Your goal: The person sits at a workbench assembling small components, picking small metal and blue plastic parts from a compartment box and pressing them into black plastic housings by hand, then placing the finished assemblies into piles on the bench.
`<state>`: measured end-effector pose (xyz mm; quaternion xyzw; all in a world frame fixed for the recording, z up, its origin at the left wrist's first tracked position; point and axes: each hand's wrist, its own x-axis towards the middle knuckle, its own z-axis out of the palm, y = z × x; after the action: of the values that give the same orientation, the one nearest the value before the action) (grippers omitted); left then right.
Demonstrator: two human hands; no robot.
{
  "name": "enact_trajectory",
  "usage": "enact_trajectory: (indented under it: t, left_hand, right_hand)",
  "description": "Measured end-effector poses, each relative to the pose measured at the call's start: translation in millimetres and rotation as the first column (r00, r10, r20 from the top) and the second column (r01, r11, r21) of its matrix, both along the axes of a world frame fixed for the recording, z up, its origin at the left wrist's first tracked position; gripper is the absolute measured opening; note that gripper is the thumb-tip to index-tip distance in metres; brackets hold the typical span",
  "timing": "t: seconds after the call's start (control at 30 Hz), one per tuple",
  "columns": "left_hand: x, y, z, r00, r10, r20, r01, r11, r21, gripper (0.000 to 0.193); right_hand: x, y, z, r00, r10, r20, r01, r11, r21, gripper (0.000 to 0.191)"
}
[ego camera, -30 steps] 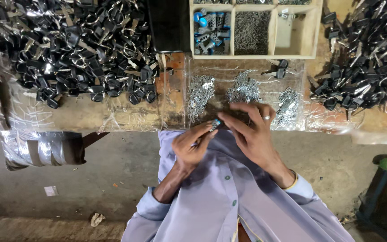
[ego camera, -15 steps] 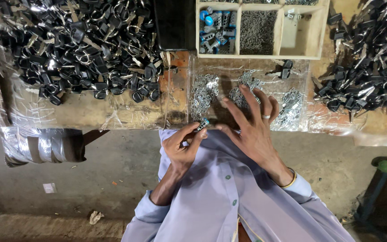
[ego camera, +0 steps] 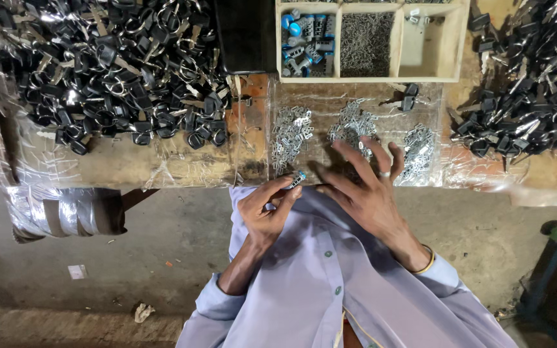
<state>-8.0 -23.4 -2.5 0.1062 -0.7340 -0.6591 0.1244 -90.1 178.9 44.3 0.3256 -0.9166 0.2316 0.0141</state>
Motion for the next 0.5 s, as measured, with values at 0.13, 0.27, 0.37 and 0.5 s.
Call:
enact_trajectory:
  t: [0.13, 0.27, 0.37, 0.5]
  left_hand:
    - [-4.4, 5.8, -0.5, 1.0, -0.013, 0.013, 0.014, 0.996, -0.083, 0.026]
    - [-10.6, 14.5, 1.0, 0.997, -0.068, -0.032, 0.065, 0.994, -0.09, 0.028]
    - [-14.9, 20.5, 2.6, 0.995, -0.095, 0.026, 0.097, 0.993, -0.07, 0.027]
    - [-16.9, 23.9, 4.3, 0.994, -0.106, 0.037, 0.109, 0.99, -0.091, 0.026]
  right_hand:
    - [5.0, 13.0, -3.1, 0.997, 0.074, -0.003, -0.073, 0.984, -0.161, 0.02]
    - [5.6, 15.8, -4.1, 0.998, -0.004, 0.059, 0.019, 0.968, -0.249, 0.019]
    - [5.6, 12.2, -2.3, 0.973, -0.116, 0.2, 0.18, 0.922, -0.343, 0.017]
    - [7.4, 5.4, 2.7, 0.963, -0.118, 0.243, 0.206, 0.902, -0.38, 0.019]
